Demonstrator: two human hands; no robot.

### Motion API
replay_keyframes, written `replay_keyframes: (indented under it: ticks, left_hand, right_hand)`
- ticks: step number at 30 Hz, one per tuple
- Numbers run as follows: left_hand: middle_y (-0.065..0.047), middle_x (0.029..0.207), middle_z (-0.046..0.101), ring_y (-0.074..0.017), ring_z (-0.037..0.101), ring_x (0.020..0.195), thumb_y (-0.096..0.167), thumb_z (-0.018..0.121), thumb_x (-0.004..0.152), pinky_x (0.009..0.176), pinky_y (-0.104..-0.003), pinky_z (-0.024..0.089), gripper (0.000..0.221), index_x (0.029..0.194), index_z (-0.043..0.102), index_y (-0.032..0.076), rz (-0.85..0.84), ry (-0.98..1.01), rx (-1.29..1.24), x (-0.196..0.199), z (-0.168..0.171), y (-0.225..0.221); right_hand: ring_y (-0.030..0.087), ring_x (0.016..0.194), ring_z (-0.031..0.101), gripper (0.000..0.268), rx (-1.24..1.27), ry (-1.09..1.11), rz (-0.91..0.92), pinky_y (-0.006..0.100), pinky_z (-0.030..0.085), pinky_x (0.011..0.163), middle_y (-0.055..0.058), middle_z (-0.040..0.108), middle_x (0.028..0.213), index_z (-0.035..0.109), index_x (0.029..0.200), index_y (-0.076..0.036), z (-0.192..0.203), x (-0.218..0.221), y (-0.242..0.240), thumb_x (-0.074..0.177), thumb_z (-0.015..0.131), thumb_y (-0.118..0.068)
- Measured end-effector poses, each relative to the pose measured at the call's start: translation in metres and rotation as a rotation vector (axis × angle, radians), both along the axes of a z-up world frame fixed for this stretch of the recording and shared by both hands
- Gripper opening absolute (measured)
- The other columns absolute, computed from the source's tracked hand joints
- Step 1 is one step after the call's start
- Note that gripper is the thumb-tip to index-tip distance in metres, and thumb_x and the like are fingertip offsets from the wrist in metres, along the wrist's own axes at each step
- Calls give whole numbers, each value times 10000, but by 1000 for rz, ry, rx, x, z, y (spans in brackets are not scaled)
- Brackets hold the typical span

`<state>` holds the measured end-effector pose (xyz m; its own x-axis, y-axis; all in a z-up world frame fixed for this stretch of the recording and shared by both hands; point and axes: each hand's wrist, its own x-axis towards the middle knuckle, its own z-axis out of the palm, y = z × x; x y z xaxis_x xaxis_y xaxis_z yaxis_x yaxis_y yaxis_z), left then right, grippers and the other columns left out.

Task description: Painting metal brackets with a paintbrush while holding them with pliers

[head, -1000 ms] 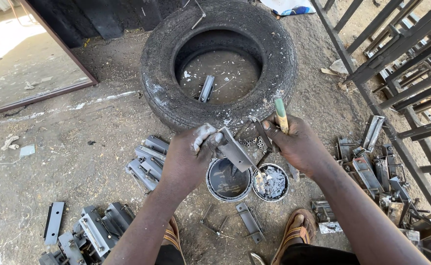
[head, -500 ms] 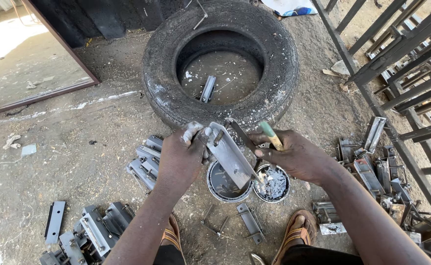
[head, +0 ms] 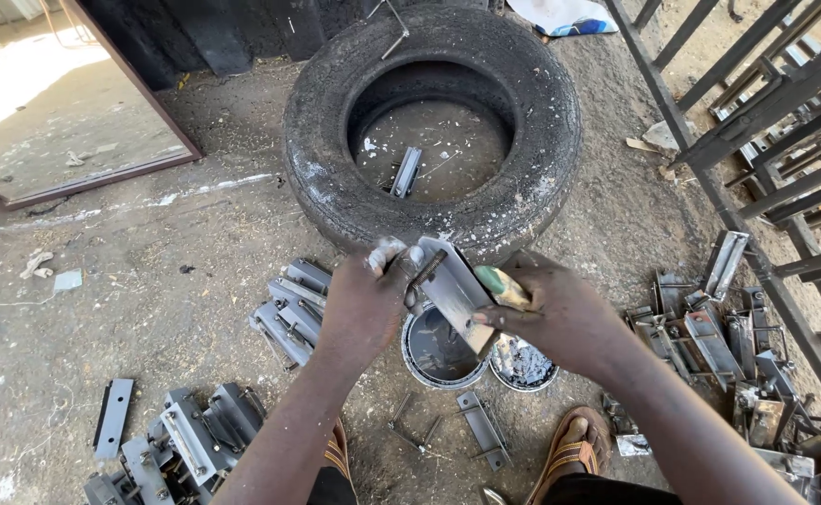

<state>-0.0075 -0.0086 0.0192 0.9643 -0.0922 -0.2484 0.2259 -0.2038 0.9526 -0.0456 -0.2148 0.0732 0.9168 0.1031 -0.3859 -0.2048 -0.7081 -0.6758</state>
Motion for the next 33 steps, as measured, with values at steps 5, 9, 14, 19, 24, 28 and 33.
replay_keyframes:
  ticks: [5,9,14,19,24,28,33]
  left_hand:
    - [-110,525,616,-200,645,477,222,645,968,511,-363,545,282,780,728,29,-93,67,67,-5,7,-11]
    - [-110,531,589,-180,633,478,189,657,952,492,-333,563,261,769,724,15,-32,103,-24,0,-5,-14]
    - [-123,528,627,-291,700,558,305,585,1014,590,-407,552,351,825,736,51,-106,23,165,10,-18,-14]
    - [-202,934,756,-465,721,948,410,551,1010,779,-573,561,335,1029,725,124,-123,-42,333,-3,6,-13]
    - [-262,1051,671,-396,714,982,252,596,996,832,-523,624,421,1314,576,-22,-231,-74,400,-13,41,-17]
    - [-343,1437,430,-514,434,1332,579,815,817,1046,-650,435,973,1436,463,-85,-519,-432,844,-20,36,-20]
    - [-329,1534,364,-548,323,1414,630,927,666,1119,-682,302,1123,1453,475,-31,-629,-591,987,-41,16,-32]
  right_hand:
    - [385,894,737,389,-127,-78,-101,480,581,764,164,732,949,738,1023,-20,-17,-6,-3,888,753,-385]
    - [388,831,728,371,-128,-57,-127,472,564,732,178,733,891,744,988,-25,-37,-2,-8,873,761,-377]
    - [240,567,538,288,186,143,-270,330,451,572,120,597,665,713,805,-26,-52,-4,-6,896,791,-288]
    - [218,597,504,289,361,134,-370,331,449,579,112,525,722,707,893,49,-85,4,-18,891,789,-228]
    - [235,653,532,348,308,109,-449,325,451,635,163,571,768,703,1020,92,-97,6,-22,919,765,-235]
    - [276,709,593,318,153,87,-484,378,452,666,175,633,778,758,970,-17,-96,8,-25,871,802,-317]
    - [320,779,662,386,-1,170,-434,418,508,720,190,677,859,775,1064,-60,-92,9,-16,880,780,-399]
